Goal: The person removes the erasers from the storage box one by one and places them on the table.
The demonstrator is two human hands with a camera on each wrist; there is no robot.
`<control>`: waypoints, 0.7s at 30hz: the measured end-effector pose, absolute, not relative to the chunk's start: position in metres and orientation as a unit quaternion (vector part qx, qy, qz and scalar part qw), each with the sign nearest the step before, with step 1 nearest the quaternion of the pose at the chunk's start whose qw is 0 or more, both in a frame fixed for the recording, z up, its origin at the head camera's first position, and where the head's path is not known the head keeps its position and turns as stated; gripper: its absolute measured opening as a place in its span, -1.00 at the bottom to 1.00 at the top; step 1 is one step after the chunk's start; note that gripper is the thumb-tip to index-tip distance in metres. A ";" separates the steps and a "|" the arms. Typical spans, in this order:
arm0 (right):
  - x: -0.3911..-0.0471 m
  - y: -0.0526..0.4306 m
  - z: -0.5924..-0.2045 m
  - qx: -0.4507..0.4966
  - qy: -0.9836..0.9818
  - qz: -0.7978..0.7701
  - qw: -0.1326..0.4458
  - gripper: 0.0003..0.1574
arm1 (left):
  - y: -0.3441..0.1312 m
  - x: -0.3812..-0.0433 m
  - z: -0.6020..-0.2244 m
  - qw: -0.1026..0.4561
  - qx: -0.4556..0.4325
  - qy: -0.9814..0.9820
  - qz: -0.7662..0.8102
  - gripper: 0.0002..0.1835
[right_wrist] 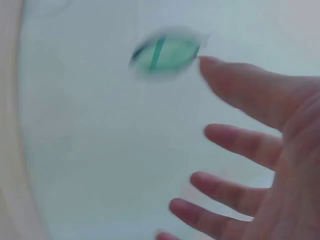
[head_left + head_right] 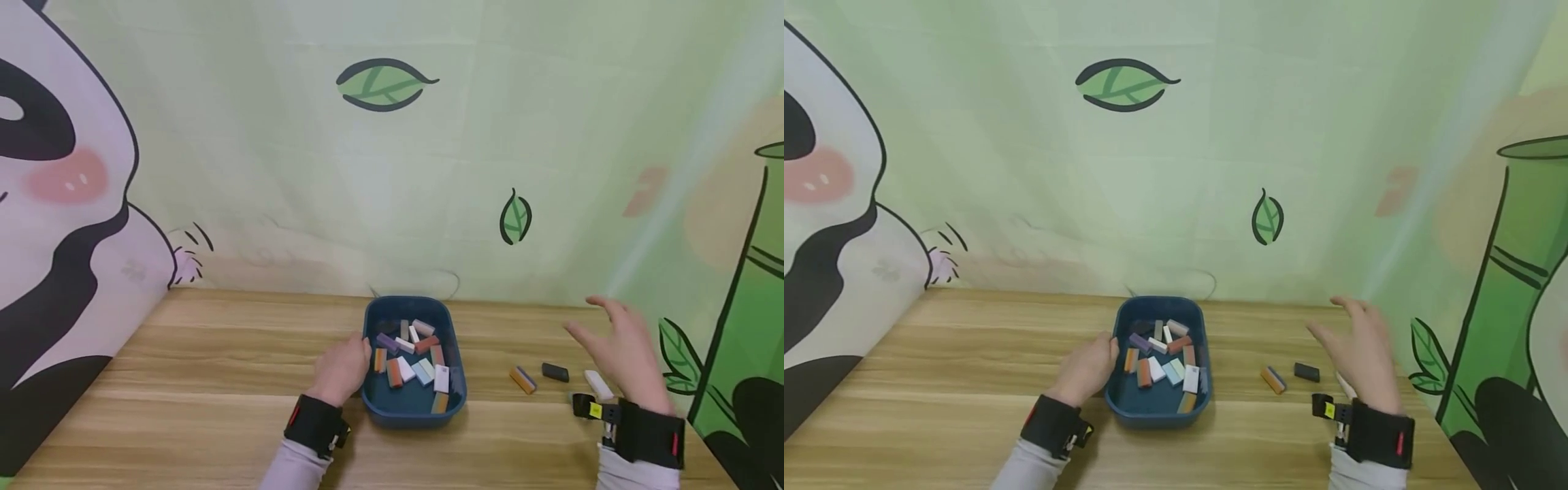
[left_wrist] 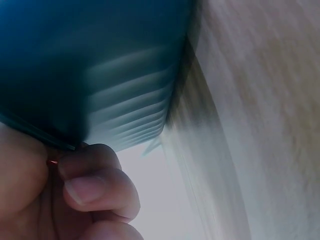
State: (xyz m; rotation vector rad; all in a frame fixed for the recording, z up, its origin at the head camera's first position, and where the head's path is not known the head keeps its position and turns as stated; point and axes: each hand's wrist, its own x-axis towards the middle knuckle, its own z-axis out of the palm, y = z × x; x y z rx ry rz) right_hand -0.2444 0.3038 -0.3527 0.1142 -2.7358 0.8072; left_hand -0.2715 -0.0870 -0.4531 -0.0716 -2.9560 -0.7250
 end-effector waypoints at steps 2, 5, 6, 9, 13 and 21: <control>-0.249 0.277 -0.346 0.074 -0.937 0.288 0.182 -0.17 | -0.087 -0.271 -0.454 0.047 -0.025 -0.970 -0.238 -0.70; -0.262 0.230 -0.341 0.145 -0.925 0.289 0.198 -0.26 | -0.088 -0.270 -0.454 0.049 -0.022 -0.970 -0.237 -0.70; -0.267 0.213 -0.341 0.168 -0.923 0.287 0.193 -0.28 | -0.089 -0.270 -0.454 0.049 -0.020 -0.970 -0.238 -0.71; -0.281 0.166 -0.341 0.234 -0.920 0.277 0.150 -0.32 | -0.089 -0.270 -0.453 0.050 -0.016 -0.970 -0.238 -0.70; -0.298 0.118 -0.346 0.287 -0.923 0.246 0.074 -0.39 | -0.087 -0.271 -0.451 0.049 -0.016 -0.971 -0.232 -0.70; -0.322 0.066 -0.378 0.322 -0.928 0.136 -0.130 -0.38 | -0.087 -0.273 -0.455 0.071 -0.028 -0.971 -0.228 -0.72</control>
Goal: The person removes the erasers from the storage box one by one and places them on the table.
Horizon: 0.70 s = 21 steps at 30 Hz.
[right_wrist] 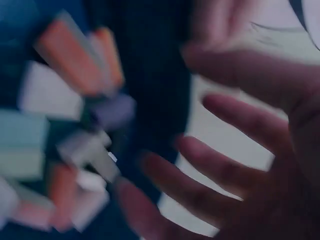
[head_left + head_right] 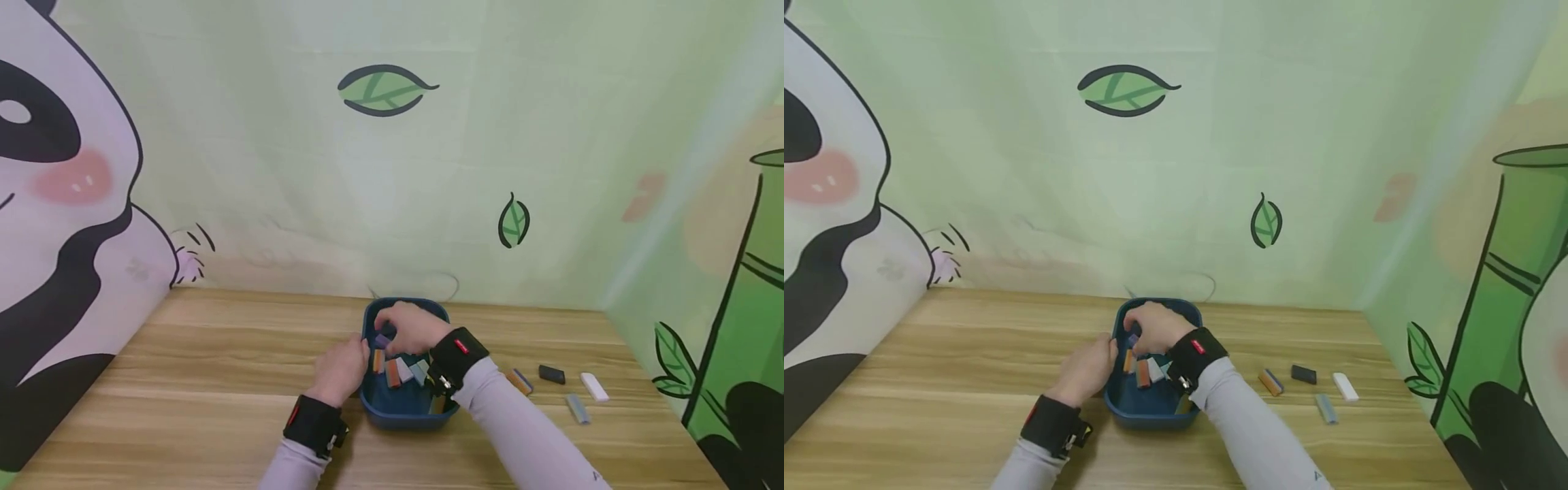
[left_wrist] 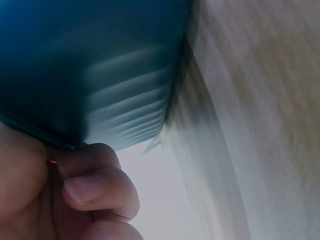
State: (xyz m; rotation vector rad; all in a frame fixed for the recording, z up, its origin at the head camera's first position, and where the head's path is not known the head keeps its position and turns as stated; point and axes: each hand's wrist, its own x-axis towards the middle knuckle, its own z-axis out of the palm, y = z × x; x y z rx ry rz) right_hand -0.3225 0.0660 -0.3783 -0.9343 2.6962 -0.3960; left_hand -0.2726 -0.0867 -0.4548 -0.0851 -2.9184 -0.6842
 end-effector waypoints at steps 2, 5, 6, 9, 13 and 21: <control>-0.320 0.058 -0.388 -0.326 0.923 -0.099 0.177 -0.38 | -0.087 -0.272 -0.455 0.077 -0.033 -0.969 -0.231 -0.72; -0.312 0.049 -0.402 -0.309 0.928 -0.037 0.206 -0.41 | -0.087 -0.272 -0.456 0.082 -0.038 -0.968 -0.235 -0.71; -0.309 0.047 -0.405 -0.301 0.931 -0.023 0.207 -0.43 | -0.087 -0.272 -0.456 0.083 -0.038 -0.967 -0.236 -0.71; -0.305 0.044 -0.418 -0.285 0.938 0.004 0.197 -0.33 | -0.087 -0.272 -0.457 0.086 -0.038 -0.967 -0.235 -0.71; -0.307 0.045 -0.431 -0.303 0.936 0.016 0.178 -0.30 | -0.086 -0.271 -0.457 0.089 -0.037 -0.968 -0.231 -0.70; -0.304 0.043 -0.433 -0.328 0.935 0.034 0.127 -0.53 | -0.087 -0.272 -0.458 0.088 -0.042 -0.967 -0.236 -0.71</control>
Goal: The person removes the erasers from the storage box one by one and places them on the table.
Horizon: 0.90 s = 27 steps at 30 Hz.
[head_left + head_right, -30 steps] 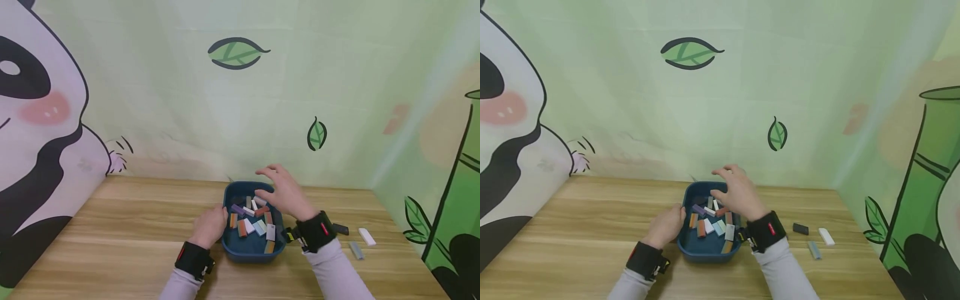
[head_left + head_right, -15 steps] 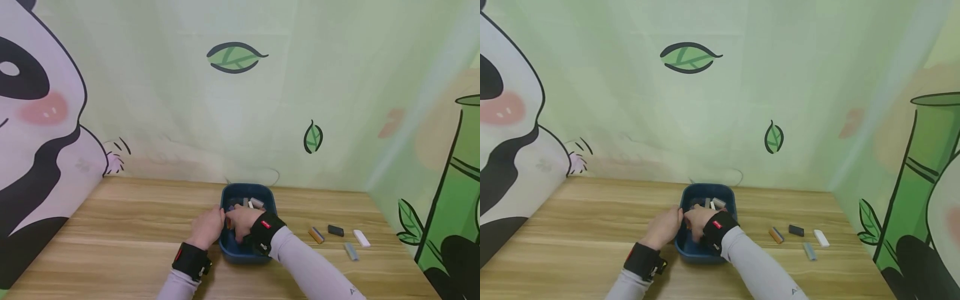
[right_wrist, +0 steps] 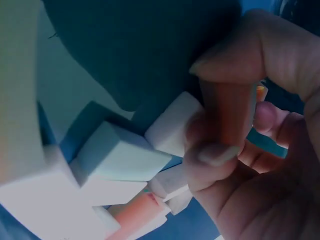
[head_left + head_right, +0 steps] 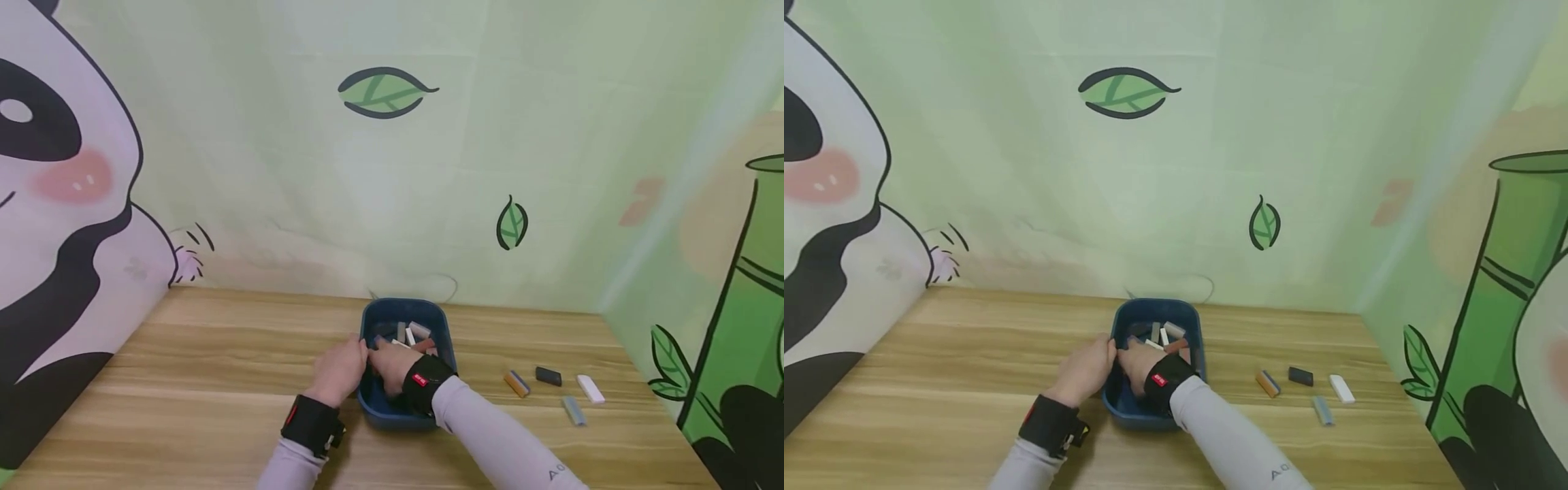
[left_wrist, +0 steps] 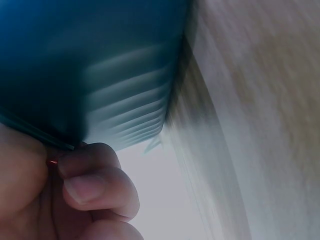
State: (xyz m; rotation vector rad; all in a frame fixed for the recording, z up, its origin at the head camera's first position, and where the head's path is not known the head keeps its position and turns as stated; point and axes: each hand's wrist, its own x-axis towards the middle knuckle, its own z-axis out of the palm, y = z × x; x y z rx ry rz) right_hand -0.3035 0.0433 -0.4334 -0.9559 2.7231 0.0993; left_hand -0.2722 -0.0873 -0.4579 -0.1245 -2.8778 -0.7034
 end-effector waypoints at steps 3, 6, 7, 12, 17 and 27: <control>-0.303 0.041 -0.433 -0.323 0.937 0.029 0.131 -0.45 | -0.089 -0.272 -0.457 0.091 -0.040 -0.967 -0.234 -0.71; -0.303 0.040 -0.433 -0.318 0.939 0.026 0.131 -0.36 | -0.090 -0.271 -0.455 0.090 -0.038 -0.967 -0.235 -0.71; -0.303 0.040 -0.434 -0.317 0.939 0.025 0.130 -0.32 | -0.090 -0.271 -0.455 0.093 -0.038 -0.967 -0.234 -0.71; -0.303 0.041 -0.436 -0.310 0.942 0.030 0.127 -0.15 | -0.088 -0.271 -0.454 0.099 -0.038 -0.969 -0.223 -0.72; -0.305 0.042 -0.438 -0.301 0.944 0.037 0.129 -0.09 | -0.085 -0.272 -0.455 0.112 -0.041 -0.967 -0.224 -0.73; -0.304 0.041 -0.440 -0.307 0.940 0.032 0.143 -0.04 | -0.087 -0.269 -0.458 0.115 -0.038 -0.969 -0.217 -0.73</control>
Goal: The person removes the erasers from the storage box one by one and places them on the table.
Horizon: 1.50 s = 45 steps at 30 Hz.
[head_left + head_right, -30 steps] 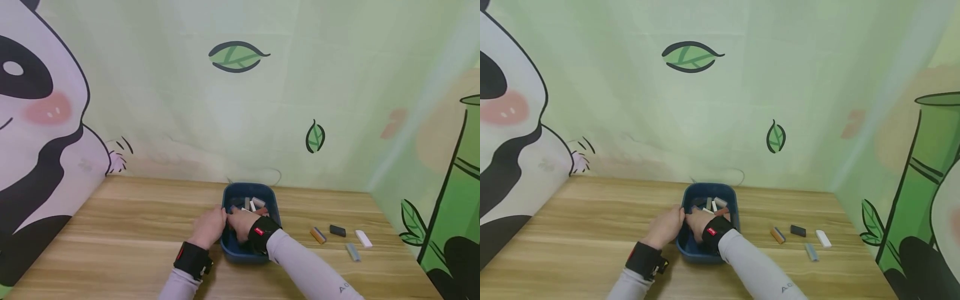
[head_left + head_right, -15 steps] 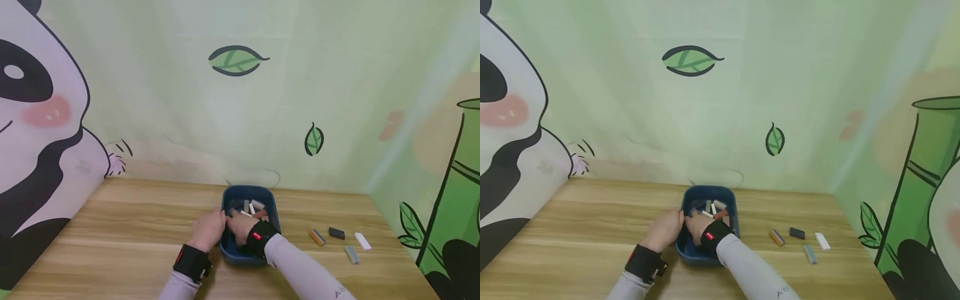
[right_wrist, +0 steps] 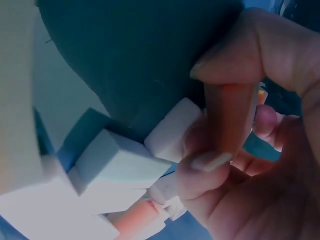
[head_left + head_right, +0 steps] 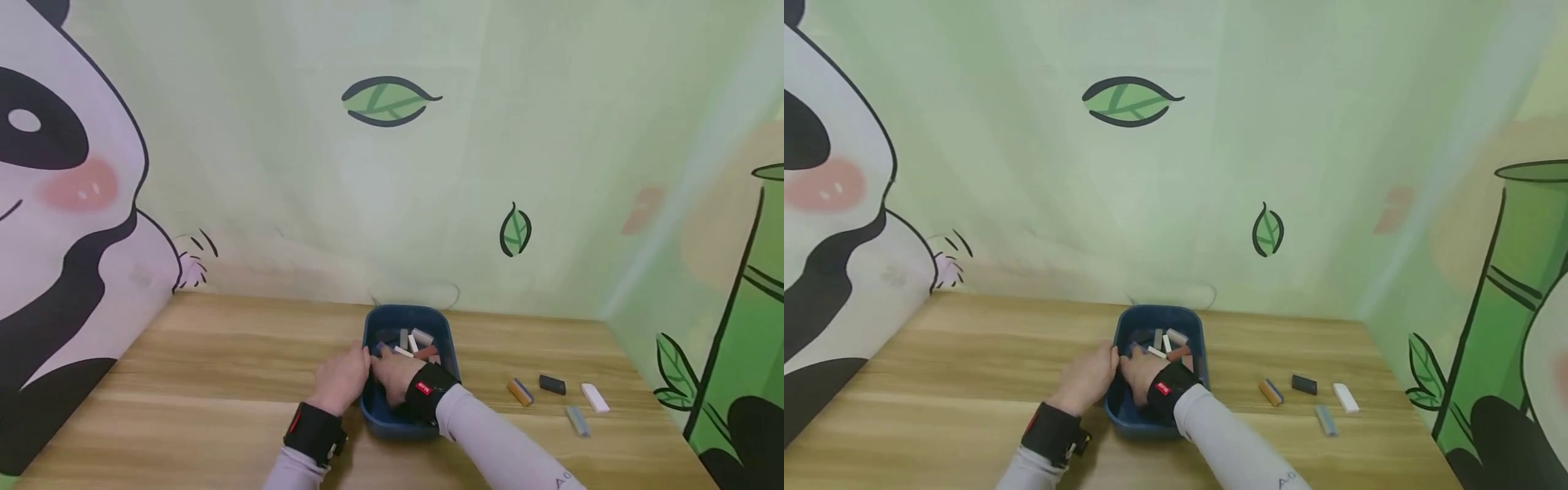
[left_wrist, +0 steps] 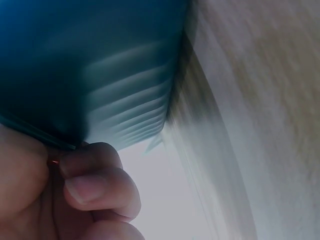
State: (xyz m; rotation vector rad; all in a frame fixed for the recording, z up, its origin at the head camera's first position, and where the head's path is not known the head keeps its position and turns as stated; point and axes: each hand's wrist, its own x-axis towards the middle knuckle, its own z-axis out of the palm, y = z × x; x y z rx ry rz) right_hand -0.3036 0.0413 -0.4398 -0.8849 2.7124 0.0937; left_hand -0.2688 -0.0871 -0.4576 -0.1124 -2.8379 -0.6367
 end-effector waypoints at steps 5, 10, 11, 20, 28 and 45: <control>-0.310 0.045 -0.423 -0.341 0.923 0.042 0.172 -0.23 | -0.090 -0.271 -0.457 0.142 -0.046 -0.966 -0.212 -0.72; -0.320 0.068 -0.381 -0.332 0.922 0.052 0.194 -0.68 | -0.092 -0.269 -0.458 0.124 -0.043 -0.967 -0.217 -0.73; -0.325 0.076 -0.372 -0.325 0.925 0.051 0.189 -0.71 | -0.092 -0.269 -0.457 0.118 -0.039 -0.968 -0.218 -0.72; -0.380 0.194 -0.337 -0.241 0.956 0.014 0.165 -0.69 | -0.088 -0.270 -0.456 0.105 -0.025 -0.970 -0.218 -0.72; -0.400 0.273 -0.372 -0.159 0.973 -0.006 0.165 -0.72 | -0.087 -0.272 -0.456 0.093 -0.019 -0.971 -0.217 -0.71; -0.394 0.326 -0.456 -0.037 0.986 -0.081 0.142 -0.82 | -0.086 -0.270 -0.458 0.099 -0.024 -0.972 -0.214 -0.73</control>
